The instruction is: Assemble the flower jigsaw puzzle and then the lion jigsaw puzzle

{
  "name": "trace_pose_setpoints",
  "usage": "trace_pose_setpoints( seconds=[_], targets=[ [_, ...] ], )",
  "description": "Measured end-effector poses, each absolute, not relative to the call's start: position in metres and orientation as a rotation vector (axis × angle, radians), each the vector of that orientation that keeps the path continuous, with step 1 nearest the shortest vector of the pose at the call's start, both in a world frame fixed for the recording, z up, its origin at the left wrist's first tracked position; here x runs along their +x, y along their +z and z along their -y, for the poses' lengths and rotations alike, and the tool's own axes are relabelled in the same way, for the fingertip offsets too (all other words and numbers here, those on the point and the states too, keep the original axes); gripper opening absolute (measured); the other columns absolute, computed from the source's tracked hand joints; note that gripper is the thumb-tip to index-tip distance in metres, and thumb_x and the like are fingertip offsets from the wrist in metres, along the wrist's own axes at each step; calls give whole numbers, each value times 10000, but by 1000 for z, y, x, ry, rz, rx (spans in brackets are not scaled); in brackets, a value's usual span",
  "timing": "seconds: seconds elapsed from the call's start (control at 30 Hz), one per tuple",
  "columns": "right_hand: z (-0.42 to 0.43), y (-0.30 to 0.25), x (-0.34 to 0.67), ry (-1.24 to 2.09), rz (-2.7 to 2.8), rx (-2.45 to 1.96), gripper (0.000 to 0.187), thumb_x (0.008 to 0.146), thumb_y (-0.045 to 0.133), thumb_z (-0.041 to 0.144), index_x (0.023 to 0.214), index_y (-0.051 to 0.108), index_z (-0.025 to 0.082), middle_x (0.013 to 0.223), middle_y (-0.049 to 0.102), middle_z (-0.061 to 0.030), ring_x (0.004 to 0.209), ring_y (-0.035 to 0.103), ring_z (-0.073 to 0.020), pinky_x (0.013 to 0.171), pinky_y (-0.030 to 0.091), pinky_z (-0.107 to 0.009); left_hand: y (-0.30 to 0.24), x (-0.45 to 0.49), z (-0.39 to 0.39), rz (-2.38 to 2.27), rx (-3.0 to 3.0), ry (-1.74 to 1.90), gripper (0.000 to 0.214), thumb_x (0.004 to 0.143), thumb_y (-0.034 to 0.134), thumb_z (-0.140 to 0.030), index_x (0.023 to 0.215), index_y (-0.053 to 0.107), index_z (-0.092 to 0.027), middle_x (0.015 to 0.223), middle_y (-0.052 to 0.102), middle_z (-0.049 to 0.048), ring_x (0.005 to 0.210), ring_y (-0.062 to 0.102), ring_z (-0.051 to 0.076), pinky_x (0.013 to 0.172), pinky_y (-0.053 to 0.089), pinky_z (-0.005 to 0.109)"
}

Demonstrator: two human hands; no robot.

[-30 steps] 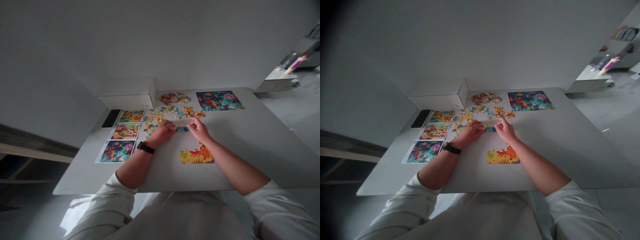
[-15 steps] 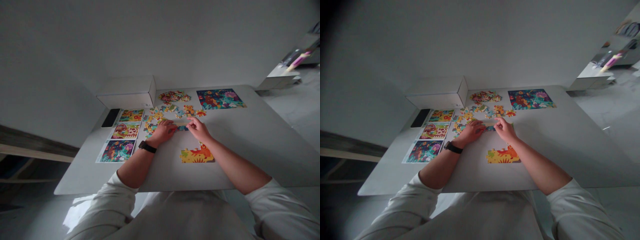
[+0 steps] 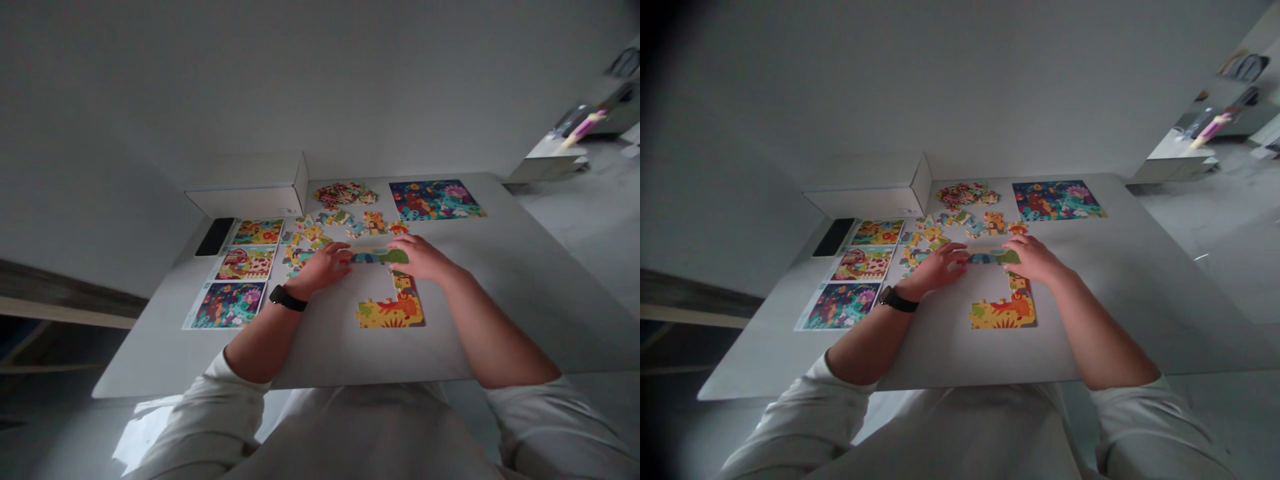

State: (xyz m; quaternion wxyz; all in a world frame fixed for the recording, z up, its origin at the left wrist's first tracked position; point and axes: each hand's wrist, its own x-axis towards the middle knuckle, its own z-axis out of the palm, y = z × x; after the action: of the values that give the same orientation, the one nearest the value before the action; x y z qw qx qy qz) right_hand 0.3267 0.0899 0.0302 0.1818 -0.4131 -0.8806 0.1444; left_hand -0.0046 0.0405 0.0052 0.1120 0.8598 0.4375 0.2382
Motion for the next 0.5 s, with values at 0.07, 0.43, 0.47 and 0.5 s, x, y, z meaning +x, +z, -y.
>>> trace_pose_setpoints(
  seconds=[0.07, 0.43, 0.47, 0.5],
  targets=[
    [-83, 36, 341, 398, 2642, -1218, 685, 808, 898, 445, 1444, 711, 274, 1499, 659, -130, 1354, 642, -374, 1189, 513, -525, 7, -6, -38, -1220, 2559, 597, 559, 939, 811, -487, 1427, 702, -238, 1604, 595, 150, 1466, 579, 340, 1301, 408, 562],
    [-33, 32, 342, 365, 2966, -1389, 1203, 693, 957, 607, 1716, 417, 276, 1754, 401, -185, 1589, 396, -457, 1288, 345, -591, -9, 9, -25, -1179, 2528, 235, 1378, 653, 808, -928, 1732, 353, -202, 1798, 263, 259, 1664, 221, 526, 1356, 209, 683],
    [-33, 32, 345, 364, 2964, -1393, 1212, 700, 951, 607, 1726, 394, 284, 1759, 397, -185, 1591, 394, -458, 1285, 343, -601, -9, 13, -26, -1182, 2529, 222, 1385, 657, 801, -931, 1738, 336, -200, 1800, 254, 261, 1667, 213, 525, 1356, 205, 683],
    [-35, 31, 350, 368, 2963, -1396, 1224, 705, 945, 607, 1737, 370, 287, 1764, 390, -186, 1595, 389, -459, 1284, 339, -611, -9, 18, -28, -1179, 2534, 211, 1384, 663, 797, -929, 1745, 321, -207, 1801, 252, 257, 1668, 209, 522, 1356, 199, 682]
  ],
)
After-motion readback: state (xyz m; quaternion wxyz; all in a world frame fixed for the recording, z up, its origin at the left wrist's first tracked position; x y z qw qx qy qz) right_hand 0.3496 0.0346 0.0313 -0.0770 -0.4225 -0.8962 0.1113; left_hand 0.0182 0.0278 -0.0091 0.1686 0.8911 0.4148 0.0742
